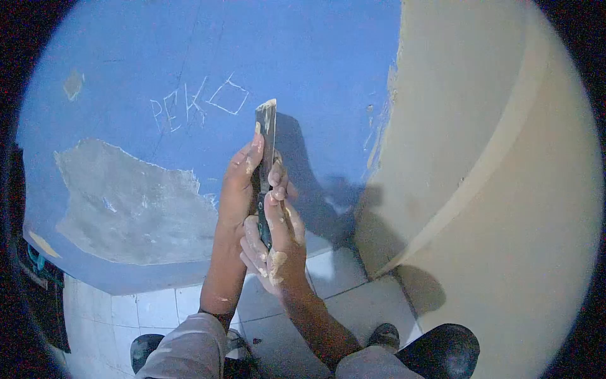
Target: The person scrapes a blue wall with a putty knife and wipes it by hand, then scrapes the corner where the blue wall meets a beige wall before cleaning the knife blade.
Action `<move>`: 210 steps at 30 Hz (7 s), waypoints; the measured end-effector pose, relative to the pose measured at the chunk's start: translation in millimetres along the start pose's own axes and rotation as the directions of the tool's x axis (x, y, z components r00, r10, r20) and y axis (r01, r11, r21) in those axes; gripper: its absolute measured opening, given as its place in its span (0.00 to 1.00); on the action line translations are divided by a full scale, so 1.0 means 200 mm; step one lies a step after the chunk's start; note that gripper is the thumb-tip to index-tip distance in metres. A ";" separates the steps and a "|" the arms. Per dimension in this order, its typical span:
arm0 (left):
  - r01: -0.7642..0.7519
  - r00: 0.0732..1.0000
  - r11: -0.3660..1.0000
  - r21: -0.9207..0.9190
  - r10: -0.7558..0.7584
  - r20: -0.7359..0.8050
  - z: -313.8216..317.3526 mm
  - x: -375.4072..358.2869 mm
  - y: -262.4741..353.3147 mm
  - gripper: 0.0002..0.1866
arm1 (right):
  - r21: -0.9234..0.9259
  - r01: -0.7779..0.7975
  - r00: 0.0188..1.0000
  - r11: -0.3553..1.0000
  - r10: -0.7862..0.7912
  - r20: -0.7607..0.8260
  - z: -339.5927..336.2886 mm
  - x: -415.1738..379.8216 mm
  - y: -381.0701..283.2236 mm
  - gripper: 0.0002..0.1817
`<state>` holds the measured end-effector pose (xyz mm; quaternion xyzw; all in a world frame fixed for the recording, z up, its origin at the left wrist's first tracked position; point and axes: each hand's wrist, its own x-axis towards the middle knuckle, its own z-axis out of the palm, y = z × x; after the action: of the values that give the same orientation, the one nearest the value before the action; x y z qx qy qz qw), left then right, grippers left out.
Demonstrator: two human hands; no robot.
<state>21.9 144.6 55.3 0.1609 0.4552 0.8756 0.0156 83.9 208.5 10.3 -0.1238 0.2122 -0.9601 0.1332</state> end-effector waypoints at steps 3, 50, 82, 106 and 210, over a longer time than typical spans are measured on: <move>-0.027 0.998 1.000 -0.009 0.027 0.050 -0.03 0.02 -0.01 0.18 | 0.027 -0.006 0.999 1.000 0.007 -0.040 0.02 0.00 0.01 0.11; 0.063 0.954 0.975 -0.214 0.004 0.299 -0.05 0.12 0.03 0.16 | -0.130 0.215 0.973 0.968 -0.223 -0.050 0.08 0.07 0.02 0.13; 0.026 0.952 0.988 -0.155 0.023 0.306 0.02 0.17 0.09 0.16 | -0.139 0.259 0.965 0.956 -0.249 0.087 0.11 0.11 -0.06 0.12; -0.012 0.969 0.984 -0.178 0.055 0.239 0.12 0.17 0.14 0.15 | -0.131 0.269 0.959 0.954 -0.253 0.129 0.15 0.11 -0.09 0.10; -0.101 0.995 0.940 0.325 0.104 0.009 -0.12 0.00 -0.02 0.18 | 0.431 -0.202 0.940 0.880 0.051 0.336 -0.21 0.10 0.16 0.24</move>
<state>14.9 127.1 38.6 0.1813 0.5842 0.7889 -0.0583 59.3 190.2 -37.5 -0.2260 -0.0369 -0.9397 0.2538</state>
